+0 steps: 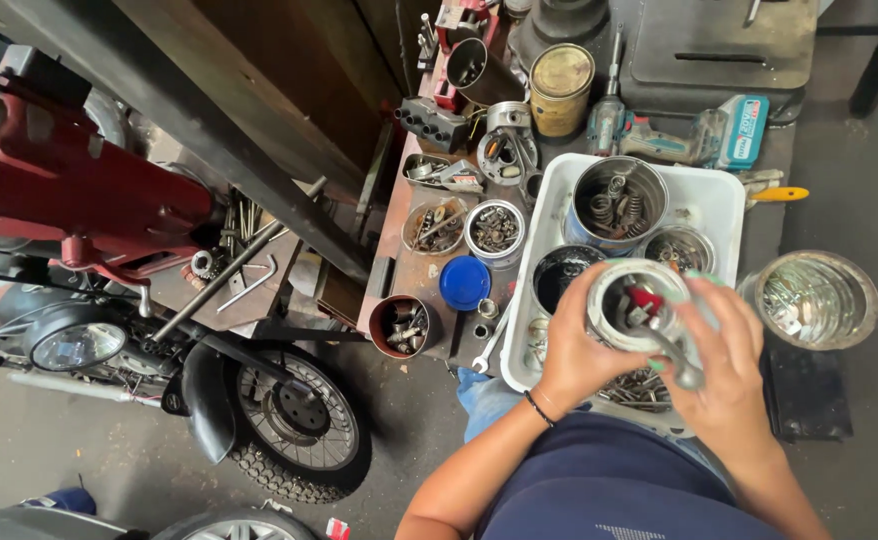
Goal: Sorting through a tray of various small motorcycle parts and hardware on a workbench
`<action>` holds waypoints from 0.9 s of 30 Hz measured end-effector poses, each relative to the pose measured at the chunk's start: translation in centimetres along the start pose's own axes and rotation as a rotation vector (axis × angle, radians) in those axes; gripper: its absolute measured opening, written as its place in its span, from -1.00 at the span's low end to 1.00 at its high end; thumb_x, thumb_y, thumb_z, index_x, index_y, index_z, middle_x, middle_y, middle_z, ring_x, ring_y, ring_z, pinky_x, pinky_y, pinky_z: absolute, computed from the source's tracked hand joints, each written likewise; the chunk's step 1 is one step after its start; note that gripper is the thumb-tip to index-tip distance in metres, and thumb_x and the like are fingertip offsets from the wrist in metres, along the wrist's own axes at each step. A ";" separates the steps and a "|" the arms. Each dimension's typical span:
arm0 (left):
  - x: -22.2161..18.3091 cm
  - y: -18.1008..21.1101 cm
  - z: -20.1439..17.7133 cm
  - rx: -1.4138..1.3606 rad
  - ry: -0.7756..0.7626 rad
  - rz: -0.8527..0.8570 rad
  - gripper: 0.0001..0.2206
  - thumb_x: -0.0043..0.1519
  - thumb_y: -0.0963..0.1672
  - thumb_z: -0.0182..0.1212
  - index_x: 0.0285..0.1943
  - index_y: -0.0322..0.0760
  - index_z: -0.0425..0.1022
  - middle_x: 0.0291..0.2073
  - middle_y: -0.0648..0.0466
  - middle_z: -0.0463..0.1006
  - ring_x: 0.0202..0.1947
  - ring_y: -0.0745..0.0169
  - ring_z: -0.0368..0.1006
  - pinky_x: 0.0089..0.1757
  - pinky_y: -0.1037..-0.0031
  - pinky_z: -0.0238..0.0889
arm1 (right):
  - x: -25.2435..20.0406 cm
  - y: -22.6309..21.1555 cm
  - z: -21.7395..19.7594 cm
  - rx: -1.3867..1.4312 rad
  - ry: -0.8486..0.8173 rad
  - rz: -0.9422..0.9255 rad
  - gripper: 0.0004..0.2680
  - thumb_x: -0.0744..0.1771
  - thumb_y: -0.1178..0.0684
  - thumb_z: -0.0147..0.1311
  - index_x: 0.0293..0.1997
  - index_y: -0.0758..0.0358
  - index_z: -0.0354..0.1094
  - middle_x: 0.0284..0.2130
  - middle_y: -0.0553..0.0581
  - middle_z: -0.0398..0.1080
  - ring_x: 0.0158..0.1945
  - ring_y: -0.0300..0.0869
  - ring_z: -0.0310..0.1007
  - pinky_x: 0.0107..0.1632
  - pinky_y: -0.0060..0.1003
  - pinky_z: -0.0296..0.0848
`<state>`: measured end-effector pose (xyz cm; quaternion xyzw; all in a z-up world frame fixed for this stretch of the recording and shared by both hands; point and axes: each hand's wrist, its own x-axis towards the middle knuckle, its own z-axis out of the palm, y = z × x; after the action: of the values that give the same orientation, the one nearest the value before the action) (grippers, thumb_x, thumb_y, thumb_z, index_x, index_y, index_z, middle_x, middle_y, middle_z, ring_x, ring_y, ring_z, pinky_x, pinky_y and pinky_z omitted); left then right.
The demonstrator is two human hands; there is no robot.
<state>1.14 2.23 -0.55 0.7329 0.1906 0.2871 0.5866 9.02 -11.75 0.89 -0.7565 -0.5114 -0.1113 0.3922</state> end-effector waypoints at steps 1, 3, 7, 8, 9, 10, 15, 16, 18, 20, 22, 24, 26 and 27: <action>0.8 -0.4 -0.1 0.000 0.002 0.000 -0.16 -0.28 0.05 0.44 0.23 -0.30 0.26 0.11 -0.06 0.43 0.15 0.00 0.38 0.18 0.29 0.18 | 0.0 0.2 0.0 0.001 -0.001 -0.002 -0.65 0.38 -0.04 -0.09 0.25 0.37 0.16 0.26 0.44 0.15 0.32 0.31 0.15 0.39 0.18 0.13; 2.4 -1.1 -0.2 -0.069 0.072 -0.003 -0.23 -0.21 -0.08 0.42 0.26 -0.34 0.24 0.16 -0.07 0.40 0.20 0.06 0.33 0.22 0.32 0.14 | 0.1 0.8 -0.1 0.061 -0.024 0.154 -0.58 0.36 -0.04 -0.09 0.31 0.45 0.05 0.30 0.46 0.06 0.37 0.25 0.08 0.39 0.15 0.09; 9.1 -3.2 -0.3 -0.068 0.178 0.010 -0.11 -0.24 -0.04 0.49 0.34 -0.34 0.17 0.32 -0.18 0.26 0.33 0.02 0.20 0.31 0.32 -0.01 | 0.2 1.7 -0.5 0.071 -0.029 0.202 -0.60 0.37 -0.01 -0.11 0.30 0.49 0.10 0.28 0.43 0.10 0.35 0.20 0.13 0.39 0.08 0.13; 11.2 -3.2 -0.4 -0.043 0.228 0.021 -0.15 -0.22 -0.03 0.48 0.31 -0.31 0.21 0.24 -0.11 0.34 0.26 0.06 0.27 0.28 0.35 0.06 | 0.1 2.0 -0.5 0.067 -0.038 0.240 -0.63 0.36 0.02 -0.09 0.26 0.48 0.14 0.27 0.41 0.12 0.34 0.17 0.16 0.35 0.02 0.18; 13.4 -3.2 -0.6 -0.018 0.279 0.034 -0.20 -0.20 -0.02 0.48 0.27 -0.28 0.24 0.15 -0.05 0.42 0.19 0.10 0.34 0.24 0.39 0.12 | 0.0 2.3 -0.5 0.064 -0.046 0.276 -0.65 0.36 0.04 -0.07 0.23 0.48 0.18 0.26 0.40 0.15 0.32 0.15 0.18 0.32 -0.03 0.24; 15.7 -5.0 -0.3 -0.018 0.280 0.036 -0.20 -0.20 -0.02 0.48 0.27 -0.28 0.24 0.15 -0.05 0.42 0.19 0.10 0.34 0.24 0.39 0.12 | 0.0 2.4 -0.6 0.063 -0.045 0.275 -0.65 0.36 0.04 -0.07 0.23 0.48 0.18 0.26 0.40 0.15 0.32 0.15 0.18 0.32 -0.03 0.24; 25.7 -12.8 0.3 0.201 0.475 0.158 -0.16 -0.25 -0.04 0.50 0.27 -0.27 0.21 0.10 -0.10 0.39 0.18 -0.07 0.32 0.19 0.29 0.14 | -0.1 3.6 -0.6 0.114 -0.009 0.358 -0.70 0.33 0.19 0.02 0.17 0.51 0.23 0.18 0.37 0.23 0.20 0.03 0.30 0.20 -0.11 0.41; 27.2 -14.4 0.2 0.198 0.470 0.160 -0.16 -0.25 -0.04 0.50 0.27 -0.27 0.21 0.10 -0.10 0.39 0.18 -0.07 0.32 0.19 0.29 0.14 | 0.2 3.8 -0.6 0.110 -0.005 0.362 -0.70 0.33 0.19 0.02 0.17 0.51 0.23 0.18 0.37 0.23 0.20 0.03 0.30 0.20 -0.11 0.41; 30.1 -17.5 0.6 0.190 0.496 0.198 -0.12 -0.26 0.01 0.52 0.27 -0.36 0.21 0.08 -0.15 0.39 0.13 -0.08 0.32 0.18 0.32 0.14 | 0.6 4.3 -0.9 0.104 0.005 0.418 -0.73 0.33 0.18 0.01 0.14 0.50 0.28 0.15 0.35 0.27 0.16 0.01 0.32 0.17 -0.15 0.44; 32.1 -19.8 1.1 0.216 0.523 0.175 -0.12 -0.26 0.00 0.52 0.28 -0.32 0.20 0.13 -0.14 0.38 0.18 -0.10 0.29 0.20 0.26 0.10 | 0.7 5.0 -1.2 0.100 0.011 0.451 -0.72 0.33 0.19 0.01 0.15 0.49 0.27 0.15 0.35 0.27 0.14 -0.01 0.34 0.18 -0.14 0.43; 33.7 -21.3 1.4 0.248 0.551 0.154 -0.11 -0.26 0.00 0.52 0.30 -0.29 0.19 0.17 -0.12 0.37 0.22 -0.12 0.27 0.23 0.20 0.05 | 0.7 5.8 -1.2 0.101 0.019 0.482 -0.71 0.33 0.19 0.01 0.17 0.48 0.27 0.15 0.34 0.27 0.12 -0.02 0.36 0.19 -0.14 0.43; 34.6 -21.8 1.8 0.247 0.566 0.121 -0.13 -0.23 -0.01 0.51 0.29 -0.31 0.17 0.14 -0.14 0.36 0.17 -0.14 0.29 0.17 0.20 0.12 | 0.6 6.6 -1.3 0.075 0.036 0.503 -0.72 0.33 0.19 0.02 0.15 0.48 0.29 0.13 0.33 0.29 0.10 -0.04 0.35 0.18 -0.17 0.44; 35.5 -22.3 2.2 0.248 0.535 0.123 -0.13 -0.23 -0.02 0.51 0.29 -0.30 0.17 0.14 -0.13 0.37 0.17 -0.13 0.29 0.18 0.22 0.10 | 0.8 7.1 -1.3 0.059 0.039 0.505 -0.72 0.33 0.18 0.02 0.15 0.47 0.29 0.13 0.32 0.30 0.14 -0.03 0.34 0.20 -0.16 0.42; 35.6 -22.7 2.5 0.251 0.512 0.119 -0.14 -0.23 -0.02 0.52 0.29 -0.28 0.17 0.14 -0.13 0.37 0.17 -0.12 0.30 0.18 0.24 0.09 | 0.7 7.2 -1.3 0.046 0.033 0.504 -0.72 0.33 0.17 0.02 0.15 0.45 0.29 0.13 0.32 0.30 0.17 -0.03 0.33 0.22 -0.15 0.40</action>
<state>31.20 27.77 -15.87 0.7134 0.3233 0.4706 0.4062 15.89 -13.41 -1.29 -0.8490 -0.3028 -0.0105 0.4330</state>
